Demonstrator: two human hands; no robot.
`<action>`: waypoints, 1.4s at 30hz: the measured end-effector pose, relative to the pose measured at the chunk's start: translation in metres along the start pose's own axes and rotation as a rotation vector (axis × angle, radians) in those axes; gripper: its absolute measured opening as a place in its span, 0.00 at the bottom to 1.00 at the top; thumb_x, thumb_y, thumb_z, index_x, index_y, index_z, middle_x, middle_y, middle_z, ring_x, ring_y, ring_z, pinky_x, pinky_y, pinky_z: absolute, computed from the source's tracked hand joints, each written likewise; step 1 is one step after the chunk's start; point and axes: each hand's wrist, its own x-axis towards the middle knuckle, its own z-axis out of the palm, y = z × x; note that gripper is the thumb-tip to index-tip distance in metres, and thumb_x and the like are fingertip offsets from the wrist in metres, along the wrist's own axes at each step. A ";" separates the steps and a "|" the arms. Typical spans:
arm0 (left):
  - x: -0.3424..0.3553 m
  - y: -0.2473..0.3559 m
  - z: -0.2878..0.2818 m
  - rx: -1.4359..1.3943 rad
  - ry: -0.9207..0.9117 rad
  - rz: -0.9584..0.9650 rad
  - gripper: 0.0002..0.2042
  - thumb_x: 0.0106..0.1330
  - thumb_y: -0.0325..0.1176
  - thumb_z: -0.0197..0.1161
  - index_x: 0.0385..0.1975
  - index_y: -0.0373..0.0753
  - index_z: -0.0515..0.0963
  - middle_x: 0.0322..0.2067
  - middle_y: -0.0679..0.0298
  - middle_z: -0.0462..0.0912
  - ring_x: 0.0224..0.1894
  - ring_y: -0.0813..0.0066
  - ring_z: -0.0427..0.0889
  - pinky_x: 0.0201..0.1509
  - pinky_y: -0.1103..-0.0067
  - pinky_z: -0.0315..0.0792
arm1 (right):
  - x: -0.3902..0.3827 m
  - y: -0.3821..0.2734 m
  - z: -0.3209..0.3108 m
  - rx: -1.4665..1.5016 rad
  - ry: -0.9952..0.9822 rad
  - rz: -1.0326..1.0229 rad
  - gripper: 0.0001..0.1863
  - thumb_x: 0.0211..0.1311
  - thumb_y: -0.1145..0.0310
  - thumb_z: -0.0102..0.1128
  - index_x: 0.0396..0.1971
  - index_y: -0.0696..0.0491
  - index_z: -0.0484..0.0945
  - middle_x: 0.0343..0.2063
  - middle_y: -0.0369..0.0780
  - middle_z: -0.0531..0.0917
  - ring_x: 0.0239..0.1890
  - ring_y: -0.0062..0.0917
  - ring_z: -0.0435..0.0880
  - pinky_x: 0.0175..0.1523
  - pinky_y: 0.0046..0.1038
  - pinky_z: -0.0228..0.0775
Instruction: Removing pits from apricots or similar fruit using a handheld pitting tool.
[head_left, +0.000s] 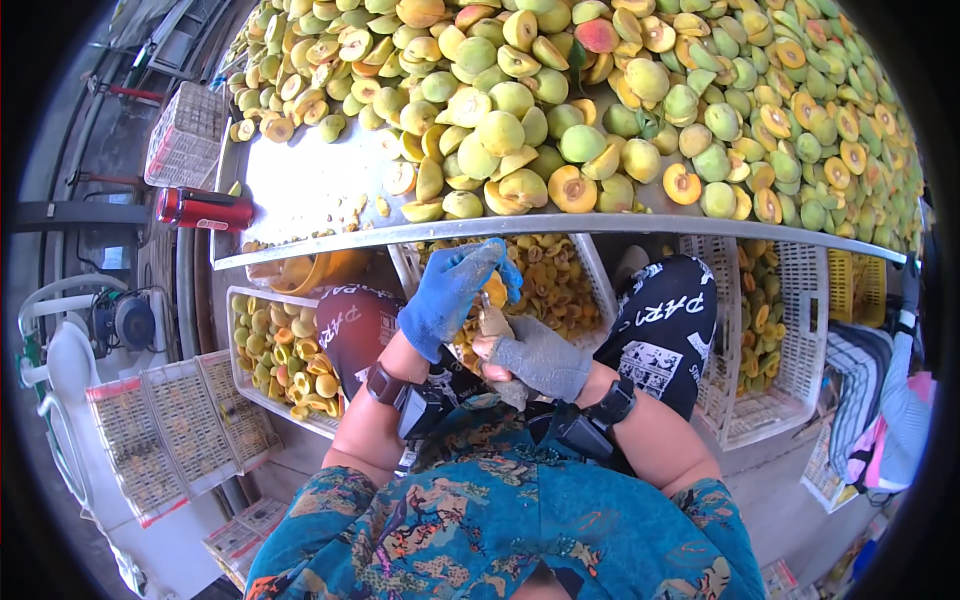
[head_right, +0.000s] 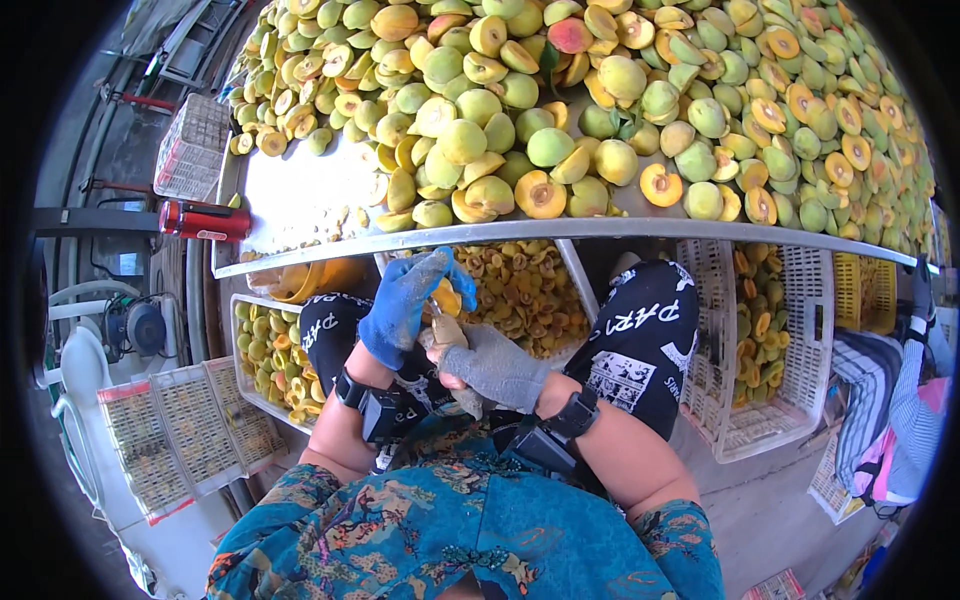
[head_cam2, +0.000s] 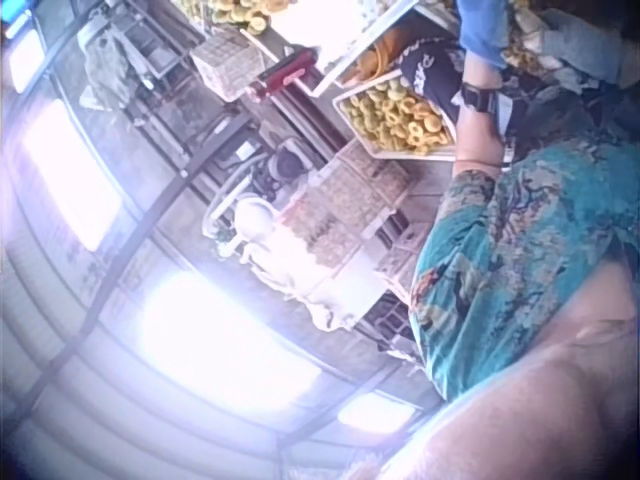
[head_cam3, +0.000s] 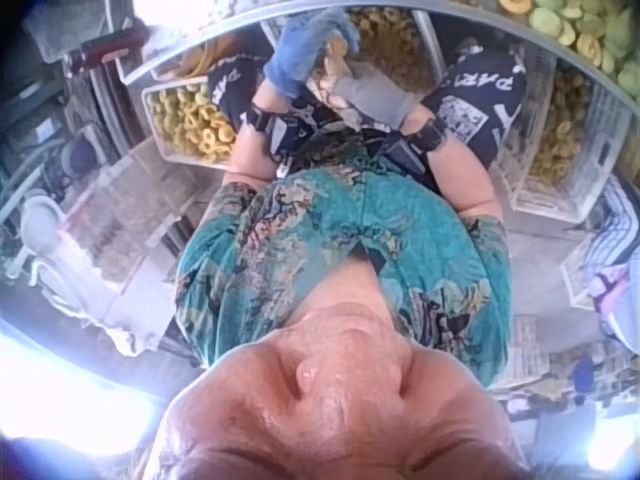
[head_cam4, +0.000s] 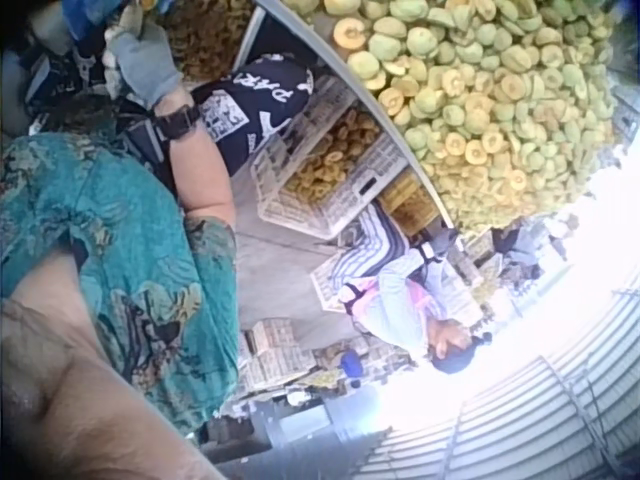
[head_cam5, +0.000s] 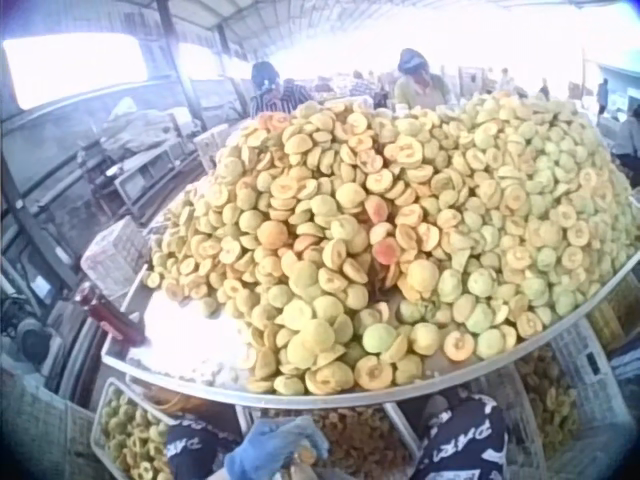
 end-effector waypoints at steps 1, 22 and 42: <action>0.000 0.000 0.000 0.006 0.015 -0.004 0.19 0.72 0.42 0.52 0.29 0.30 0.80 0.27 0.59 0.82 0.30 0.74 0.80 0.36 0.78 0.74 | 0.000 0.001 -0.001 0.018 -0.010 -0.006 0.11 0.64 0.60 0.55 0.30 0.53 0.74 0.18 0.29 0.72 0.20 0.12 0.68 0.27 0.19 0.60; -0.037 -0.028 -0.026 -0.727 0.227 0.150 0.19 0.74 0.45 0.47 0.53 0.36 0.69 0.46 0.55 0.78 0.49 0.57 0.79 0.55 0.62 0.73 | 0.006 0.011 -0.012 0.185 -0.044 -0.111 0.39 0.66 0.32 0.33 0.29 0.55 0.78 0.15 0.31 0.72 0.16 0.14 0.69 0.23 0.17 0.62; -0.134 0.001 -0.007 0.035 0.372 0.264 0.17 0.67 0.28 0.47 0.56 0.42 0.67 0.41 0.66 0.74 0.36 0.81 0.75 0.32 0.82 0.76 | -0.052 0.000 0.094 -0.654 0.496 -0.411 0.18 0.68 0.60 0.54 0.48 0.57 0.74 0.23 0.41 0.79 0.21 0.24 0.79 0.29 0.27 0.70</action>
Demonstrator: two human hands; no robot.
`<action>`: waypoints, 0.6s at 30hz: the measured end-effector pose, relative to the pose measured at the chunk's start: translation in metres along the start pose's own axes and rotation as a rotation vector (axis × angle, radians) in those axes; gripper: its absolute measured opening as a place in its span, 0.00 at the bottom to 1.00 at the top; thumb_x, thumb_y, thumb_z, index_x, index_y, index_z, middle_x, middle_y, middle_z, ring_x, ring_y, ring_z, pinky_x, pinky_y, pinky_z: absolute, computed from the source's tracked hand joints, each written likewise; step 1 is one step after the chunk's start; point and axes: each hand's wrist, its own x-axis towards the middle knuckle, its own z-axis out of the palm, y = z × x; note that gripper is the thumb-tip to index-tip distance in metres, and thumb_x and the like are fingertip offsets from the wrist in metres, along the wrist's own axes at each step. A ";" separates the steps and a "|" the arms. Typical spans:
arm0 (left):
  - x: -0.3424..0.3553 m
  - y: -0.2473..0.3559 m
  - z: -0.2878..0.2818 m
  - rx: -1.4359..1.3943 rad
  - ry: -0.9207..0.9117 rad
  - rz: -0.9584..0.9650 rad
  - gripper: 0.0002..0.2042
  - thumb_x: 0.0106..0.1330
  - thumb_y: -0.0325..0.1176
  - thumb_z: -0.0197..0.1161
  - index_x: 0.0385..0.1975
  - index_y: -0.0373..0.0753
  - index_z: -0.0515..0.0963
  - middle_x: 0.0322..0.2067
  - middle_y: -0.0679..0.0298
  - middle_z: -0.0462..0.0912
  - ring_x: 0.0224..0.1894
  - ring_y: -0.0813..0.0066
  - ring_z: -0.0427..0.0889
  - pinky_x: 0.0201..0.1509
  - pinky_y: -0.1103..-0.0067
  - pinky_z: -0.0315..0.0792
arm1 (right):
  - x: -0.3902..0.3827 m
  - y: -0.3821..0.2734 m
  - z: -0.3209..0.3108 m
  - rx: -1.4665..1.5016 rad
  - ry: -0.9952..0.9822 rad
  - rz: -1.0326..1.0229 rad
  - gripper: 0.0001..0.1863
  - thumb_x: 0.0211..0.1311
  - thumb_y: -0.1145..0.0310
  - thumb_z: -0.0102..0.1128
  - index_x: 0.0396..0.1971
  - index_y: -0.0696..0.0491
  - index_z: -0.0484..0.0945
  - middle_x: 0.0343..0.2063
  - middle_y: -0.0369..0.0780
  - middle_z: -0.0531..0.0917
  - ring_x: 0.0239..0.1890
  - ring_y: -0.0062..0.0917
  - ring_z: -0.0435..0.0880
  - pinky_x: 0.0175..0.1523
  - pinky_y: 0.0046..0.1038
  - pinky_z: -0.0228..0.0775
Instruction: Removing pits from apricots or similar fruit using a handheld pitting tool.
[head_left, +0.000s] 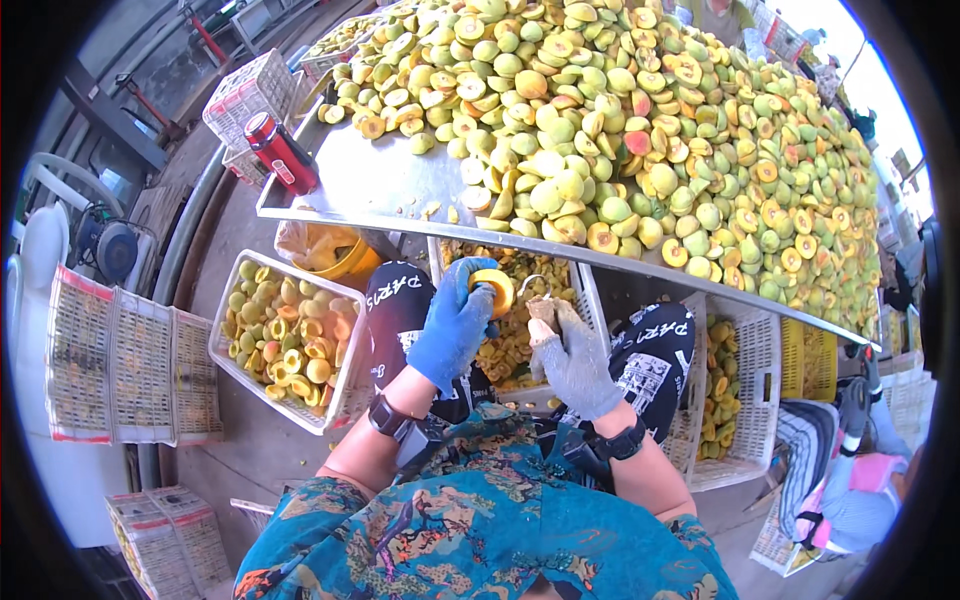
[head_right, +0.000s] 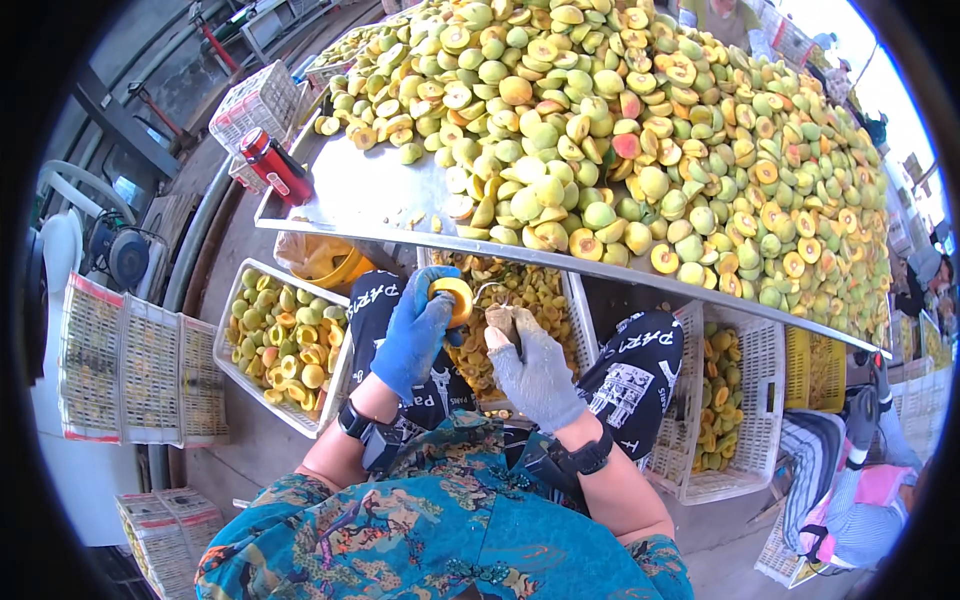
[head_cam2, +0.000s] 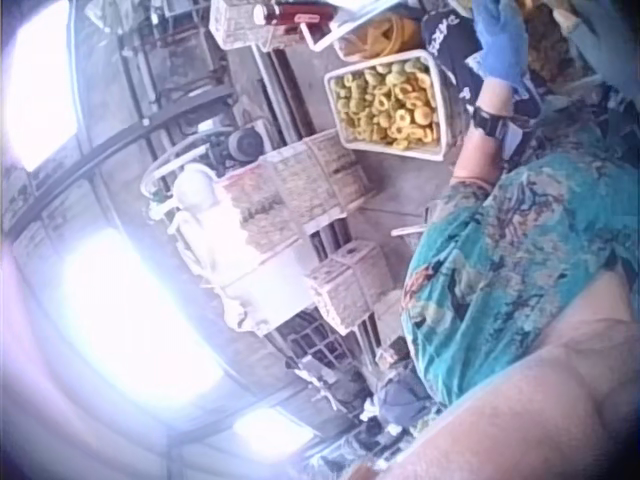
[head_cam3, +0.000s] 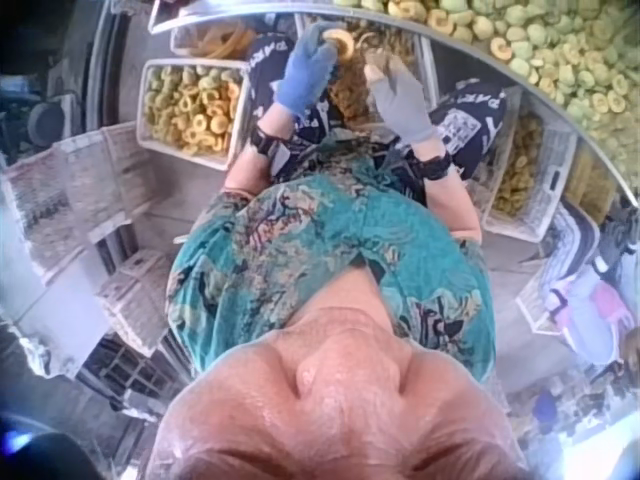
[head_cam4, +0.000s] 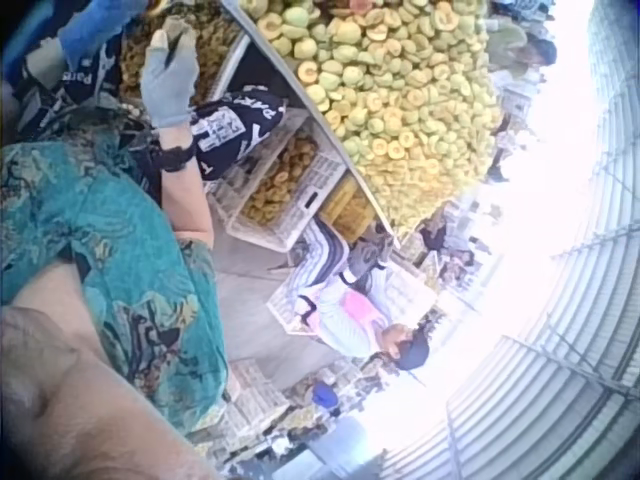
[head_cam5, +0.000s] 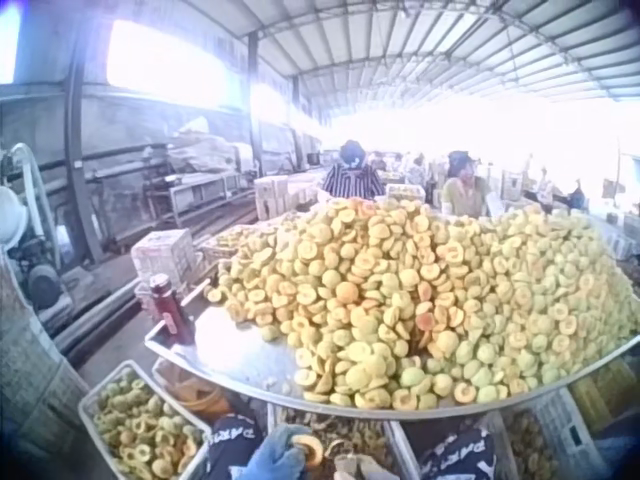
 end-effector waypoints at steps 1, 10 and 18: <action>-0.002 0.000 0.001 -0.012 0.011 0.045 0.15 0.66 0.25 0.48 0.52 0.40 0.67 0.40 0.65 0.74 0.34 0.81 0.76 0.28 0.83 0.75 | 0.002 -0.003 0.004 -0.213 0.132 -0.127 0.16 0.66 0.62 0.57 0.46 0.57 0.75 0.29 0.47 0.82 0.31 0.38 0.84 0.37 0.33 0.73; -0.004 -0.007 -0.010 0.561 0.104 0.614 0.15 0.62 0.22 0.50 0.49 0.37 0.66 0.38 0.63 0.72 0.33 0.81 0.73 0.29 0.84 0.73 | 0.007 0.004 0.009 -0.373 0.193 -0.364 0.14 0.62 0.62 0.60 0.43 0.55 0.77 0.36 0.48 0.83 0.40 0.44 0.82 0.43 0.38 0.74; -0.021 0.014 -0.031 0.477 0.142 0.880 0.16 0.54 0.20 0.54 0.44 0.32 0.70 0.38 0.52 0.70 0.43 0.54 0.72 0.52 0.67 0.68 | 0.043 0.071 -0.005 -0.688 0.169 -0.200 0.19 0.66 0.53 0.50 0.44 0.52 0.79 0.39 0.48 0.83 0.42 0.45 0.82 0.47 0.41 0.73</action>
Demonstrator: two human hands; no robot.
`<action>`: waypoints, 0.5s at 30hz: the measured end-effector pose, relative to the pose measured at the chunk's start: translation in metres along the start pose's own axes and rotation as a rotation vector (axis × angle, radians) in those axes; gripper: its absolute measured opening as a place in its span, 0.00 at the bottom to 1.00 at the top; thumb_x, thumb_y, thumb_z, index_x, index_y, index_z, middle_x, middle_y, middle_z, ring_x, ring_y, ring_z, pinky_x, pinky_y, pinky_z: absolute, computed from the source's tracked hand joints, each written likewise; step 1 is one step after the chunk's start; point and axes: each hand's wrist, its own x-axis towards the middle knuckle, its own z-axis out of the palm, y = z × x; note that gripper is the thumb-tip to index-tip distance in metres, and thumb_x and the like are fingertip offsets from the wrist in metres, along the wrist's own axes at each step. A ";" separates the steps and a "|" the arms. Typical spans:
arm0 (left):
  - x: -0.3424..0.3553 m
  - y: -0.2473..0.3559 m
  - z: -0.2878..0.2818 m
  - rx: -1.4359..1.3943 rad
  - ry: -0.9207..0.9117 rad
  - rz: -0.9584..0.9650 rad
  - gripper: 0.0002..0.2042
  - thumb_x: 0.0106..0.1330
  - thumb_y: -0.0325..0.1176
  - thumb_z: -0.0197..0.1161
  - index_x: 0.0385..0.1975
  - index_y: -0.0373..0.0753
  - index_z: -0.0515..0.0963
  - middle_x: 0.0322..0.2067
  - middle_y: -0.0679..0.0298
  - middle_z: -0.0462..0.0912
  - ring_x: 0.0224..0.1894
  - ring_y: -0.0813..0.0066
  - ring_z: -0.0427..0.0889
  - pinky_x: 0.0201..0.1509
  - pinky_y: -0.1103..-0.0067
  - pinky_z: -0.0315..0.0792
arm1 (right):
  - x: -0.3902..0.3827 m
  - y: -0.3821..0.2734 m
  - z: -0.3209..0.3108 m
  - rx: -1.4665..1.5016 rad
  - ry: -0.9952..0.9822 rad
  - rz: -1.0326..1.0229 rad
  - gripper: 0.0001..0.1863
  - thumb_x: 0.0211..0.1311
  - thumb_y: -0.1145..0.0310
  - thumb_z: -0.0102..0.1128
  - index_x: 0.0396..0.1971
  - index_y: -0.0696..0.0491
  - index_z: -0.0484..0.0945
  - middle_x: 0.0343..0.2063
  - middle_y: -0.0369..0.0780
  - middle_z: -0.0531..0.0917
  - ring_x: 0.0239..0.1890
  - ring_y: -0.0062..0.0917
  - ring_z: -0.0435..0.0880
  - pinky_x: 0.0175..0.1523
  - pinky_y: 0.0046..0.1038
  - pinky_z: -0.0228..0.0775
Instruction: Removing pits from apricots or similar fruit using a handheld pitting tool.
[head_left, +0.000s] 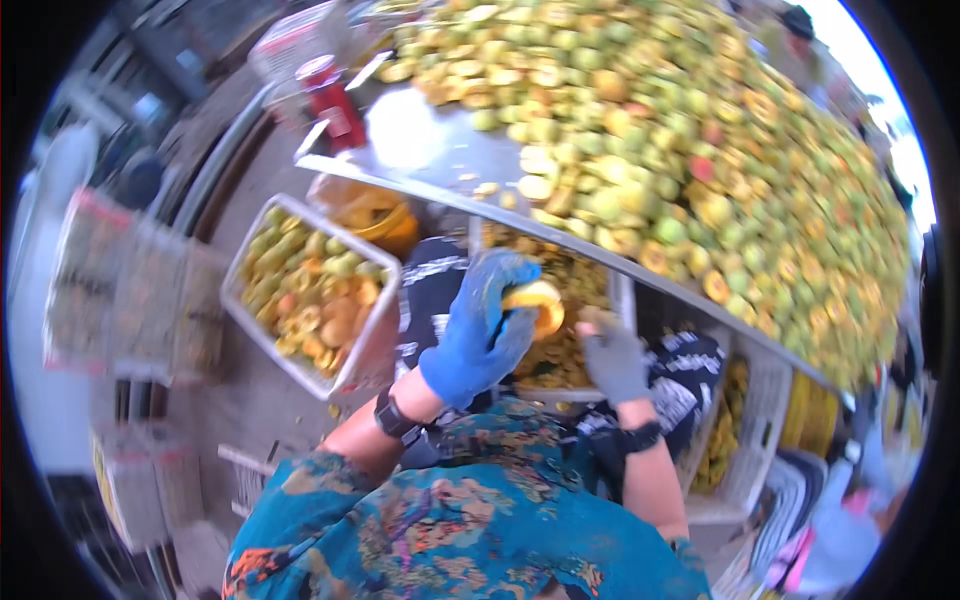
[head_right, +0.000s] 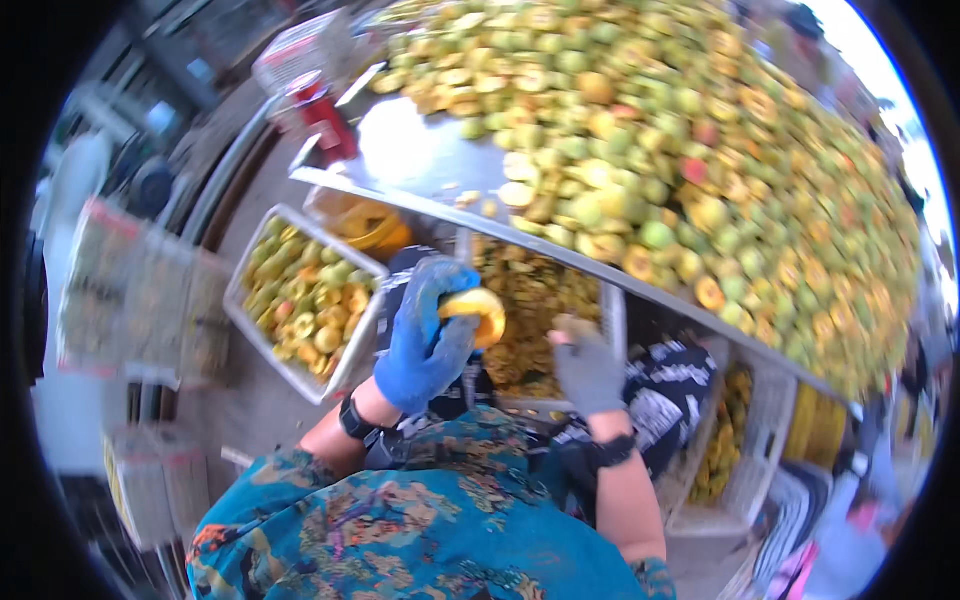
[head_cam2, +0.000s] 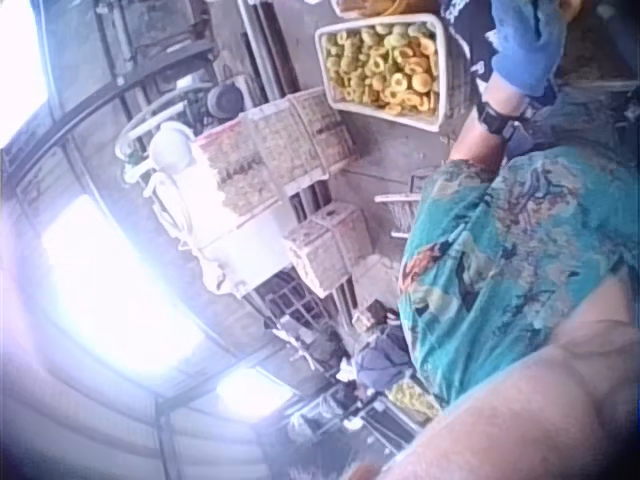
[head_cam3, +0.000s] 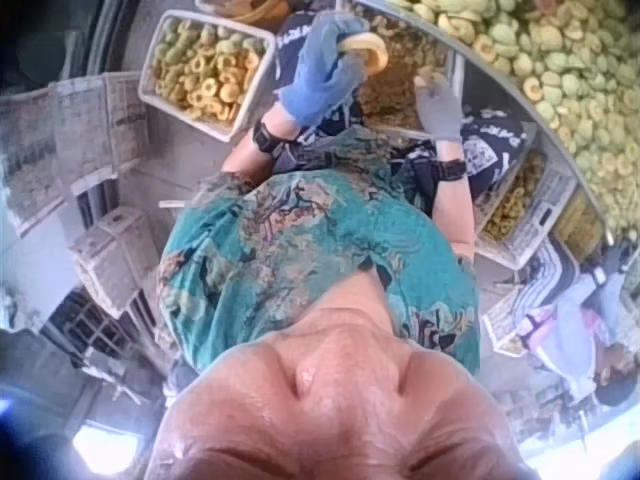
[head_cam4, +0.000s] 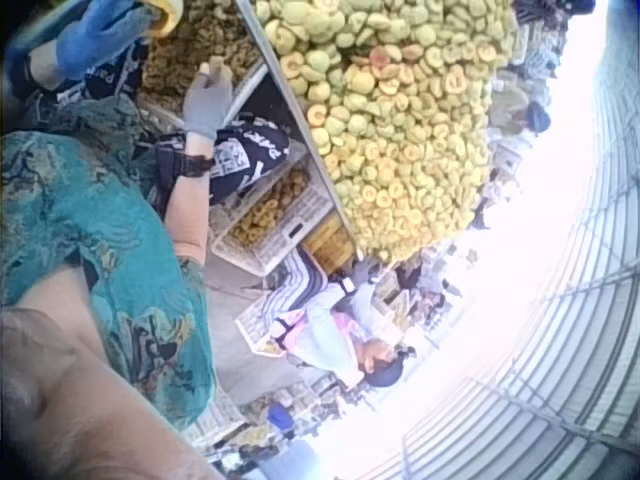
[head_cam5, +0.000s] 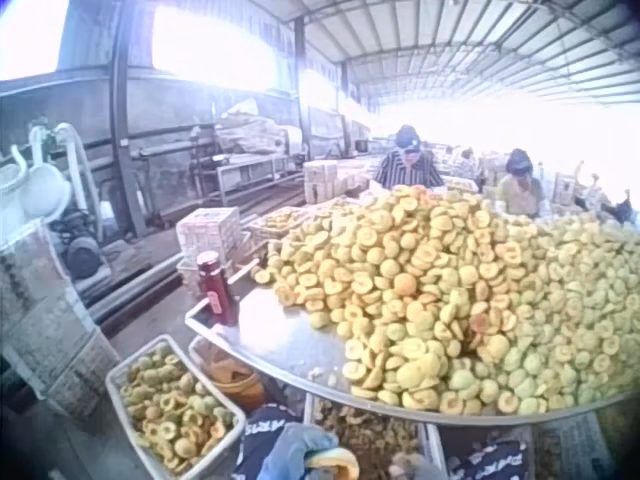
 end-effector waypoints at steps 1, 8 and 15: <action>0.001 -0.008 -0.014 0.073 0.055 -0.086 0.15 0.54 0.20 0.54 0.43 0.32 0.70 0.38 0.51 0.71 0.43 0.55 0.72 0.51 0.68 0.68 | 0.004 0.007 0.001 0.034 0.003 0.020 0.20 0.66 0.53 0.52 0.45 0.52 0.79 0.39 0.49 0.83 0.43 0.45 0.82 0.48 0.39 0.73; -0.046 -0.104 -0.165 0.860 0.148 -0.500 0.14 0.61 0.31 0.58 0.47 0.39 0.73 0.46 0.50 0.76 0.53 0.51 0.74 0.55 0.66 0.70 | 0.020 0.036 0.009 0.290 -0.206 0.323 0.22 0.63 0.56 0.58 0.48 0.59 0.77 0.36 0.50 0.83 0.39 0.41 0.83 0.45 0.33 0.73; -0.051 -0.138 -0.219 0.926 -0.138 -1.121 0.27 0.61 0.45 0.63 0.56 0.35 0.72 0.54 0.49 0.76 0.57 0.54 0.75 0.62 0.68 0.67 | 0.025 0.047 0.014 0.280 -0.236 0.306 0.24 0.62 0.51 0.57 0.45 0.58 0.77 0.35 0.52 0.83 0.40 0.47 0.82 0.45 0.39 0.72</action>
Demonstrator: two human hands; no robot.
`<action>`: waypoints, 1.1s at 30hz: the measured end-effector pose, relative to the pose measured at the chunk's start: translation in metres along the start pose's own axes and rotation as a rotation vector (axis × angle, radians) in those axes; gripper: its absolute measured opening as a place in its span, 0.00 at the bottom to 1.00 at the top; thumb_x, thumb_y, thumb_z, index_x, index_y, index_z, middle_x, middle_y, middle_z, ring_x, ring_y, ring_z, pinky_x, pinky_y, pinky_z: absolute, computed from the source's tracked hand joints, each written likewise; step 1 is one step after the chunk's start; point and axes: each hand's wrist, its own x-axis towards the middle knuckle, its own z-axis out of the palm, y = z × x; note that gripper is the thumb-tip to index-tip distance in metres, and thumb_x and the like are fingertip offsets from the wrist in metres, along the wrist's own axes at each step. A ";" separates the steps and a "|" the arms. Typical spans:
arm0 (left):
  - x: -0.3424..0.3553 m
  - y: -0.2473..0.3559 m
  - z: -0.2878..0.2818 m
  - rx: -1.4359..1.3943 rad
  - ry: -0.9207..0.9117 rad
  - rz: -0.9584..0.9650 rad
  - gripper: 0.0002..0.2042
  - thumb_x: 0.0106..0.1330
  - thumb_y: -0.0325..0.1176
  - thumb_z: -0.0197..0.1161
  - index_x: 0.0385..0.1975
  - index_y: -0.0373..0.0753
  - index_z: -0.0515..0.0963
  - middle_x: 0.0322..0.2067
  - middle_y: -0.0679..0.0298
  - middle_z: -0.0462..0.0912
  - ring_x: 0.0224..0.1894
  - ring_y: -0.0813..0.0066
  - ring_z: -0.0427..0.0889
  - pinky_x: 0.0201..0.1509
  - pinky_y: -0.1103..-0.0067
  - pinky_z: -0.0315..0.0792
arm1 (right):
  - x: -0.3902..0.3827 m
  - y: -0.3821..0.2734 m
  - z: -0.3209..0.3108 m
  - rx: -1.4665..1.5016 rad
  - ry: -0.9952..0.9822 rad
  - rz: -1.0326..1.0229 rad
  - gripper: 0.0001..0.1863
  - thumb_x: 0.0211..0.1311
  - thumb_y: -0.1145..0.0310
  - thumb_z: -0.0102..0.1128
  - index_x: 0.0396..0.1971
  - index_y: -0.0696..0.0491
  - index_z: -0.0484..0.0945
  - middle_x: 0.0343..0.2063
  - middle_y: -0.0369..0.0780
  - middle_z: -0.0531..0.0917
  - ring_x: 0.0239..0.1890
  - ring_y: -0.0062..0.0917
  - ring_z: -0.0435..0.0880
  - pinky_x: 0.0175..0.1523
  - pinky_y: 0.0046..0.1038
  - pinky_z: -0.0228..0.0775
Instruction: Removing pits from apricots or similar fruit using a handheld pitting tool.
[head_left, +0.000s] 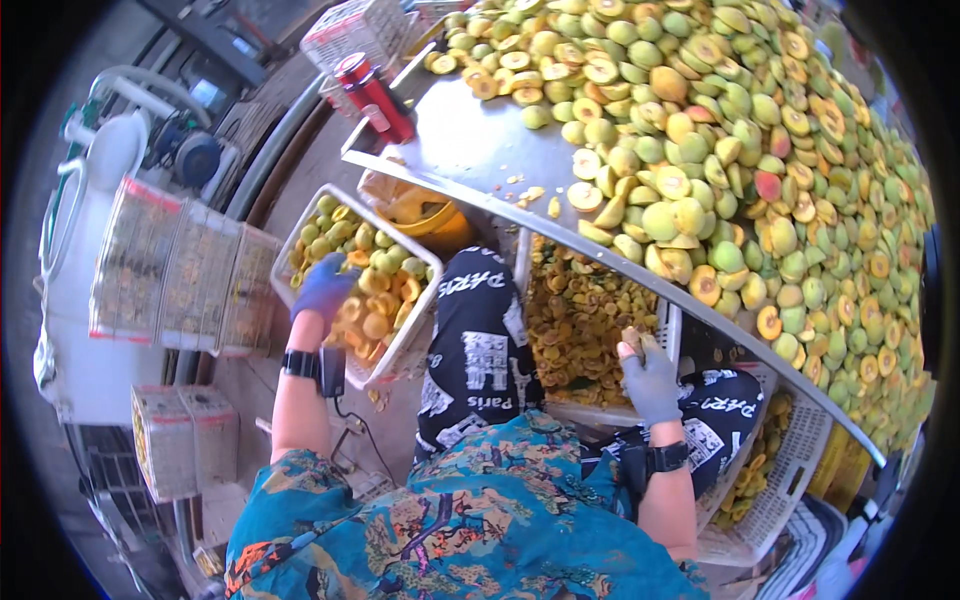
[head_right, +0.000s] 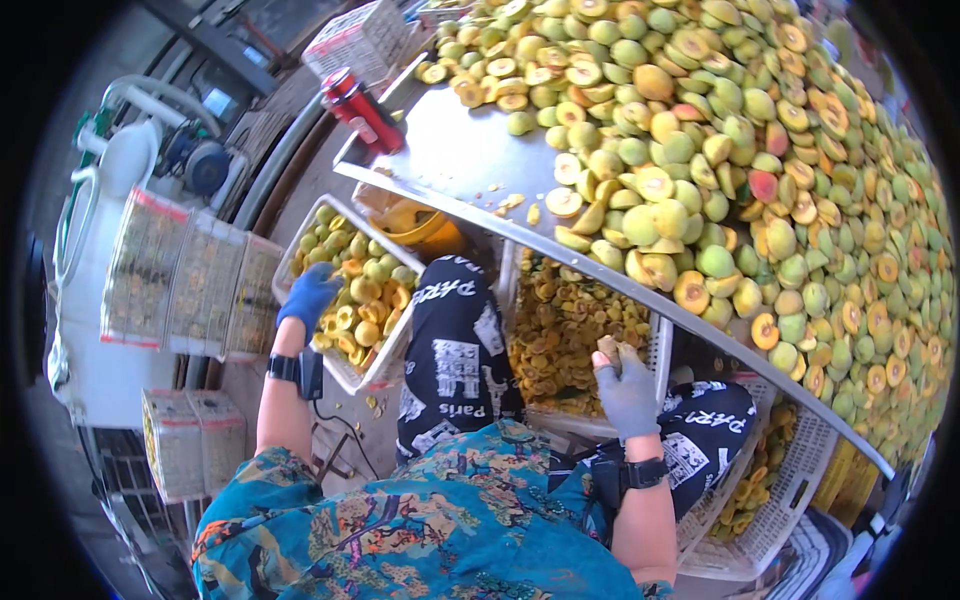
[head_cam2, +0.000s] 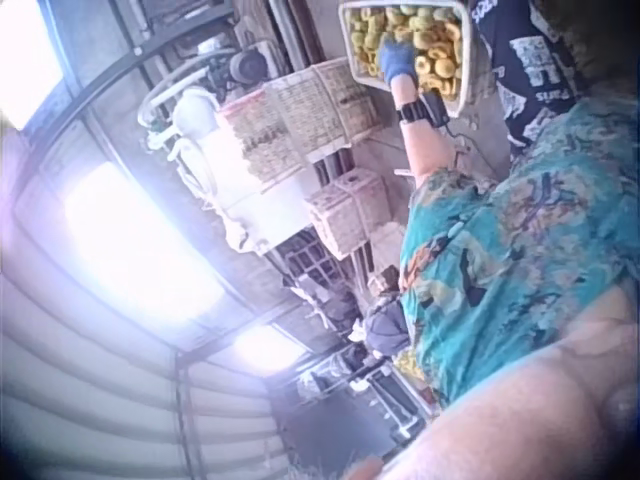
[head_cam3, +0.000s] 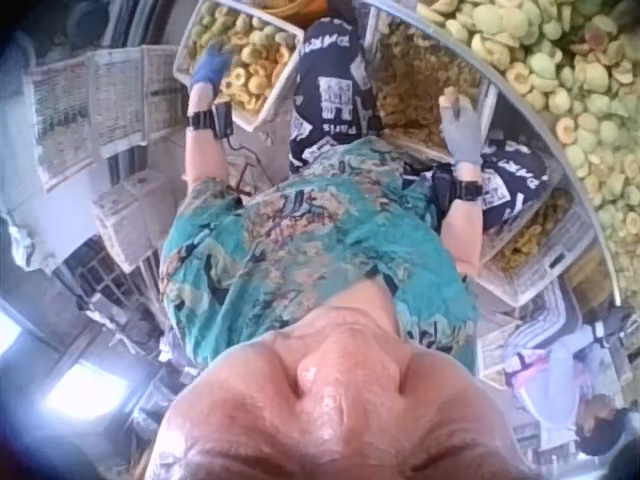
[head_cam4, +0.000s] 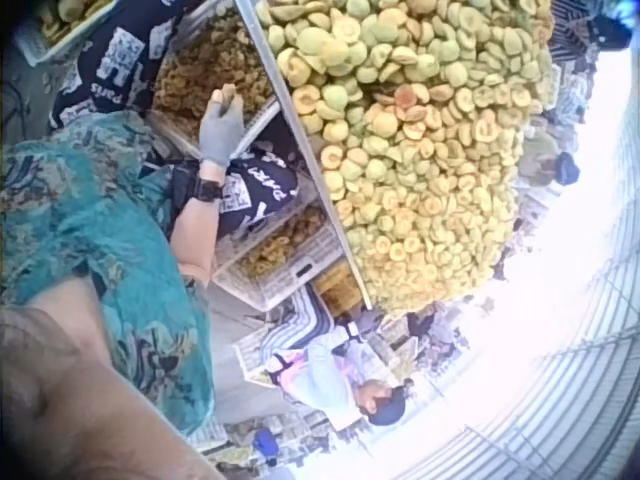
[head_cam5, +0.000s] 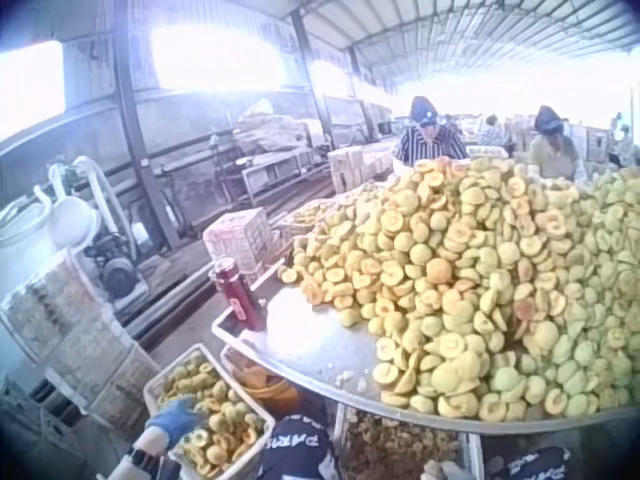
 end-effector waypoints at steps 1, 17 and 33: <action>0.001 0.016 -0.004 -0.083 0.077 0.007 0.25 0.62 0.44 0.61 0.56 0.35 0.73 0.55 0.49 0.76 0.58 0.55 0.74 0.61 0.69 0.67 | 0.001 -0.001 -0.002 -0.036 -0.006 0.011 0.23 0.63 0.51 0.57 0.44 0.57 0.77 0.35 0.53 0.82 0.40 0.48 0.81 0.45 0.40 0.72; 0.126 0.279 0.206 0.203 -0.087 0.929 0.14 0.61 0.37 0.58 0.39 0.35 0.81 0.36 0.48 0.83 0.35 0.52 0.81 0.41 0.66 0.74 | -0.005 0.003 0.000 0.085 -0.023 -0.197 0.18 0.63 0.51 0.53 0.42 0.49 0.79 0.39 0.47 0.82 0.43 0.45 0.81 0.47 0.43 0.72; -0.147 0.296 0.085 -0.278 -0.399 1.121 0.14 0.56 0.20 0.59 0.44 0.35 0.74 0.35 0.61 0.80 0.36 0.67 0.80 0.44 0.74 0.75 | -0.039 -0.041 -0.052 0.672 0.173 -0.272 0.28 0.54 0.56 0.64 0.49 0.59 0.71 0.37 0.51 0.80 0.39 0.41 0.81 0.48 0.34 0.70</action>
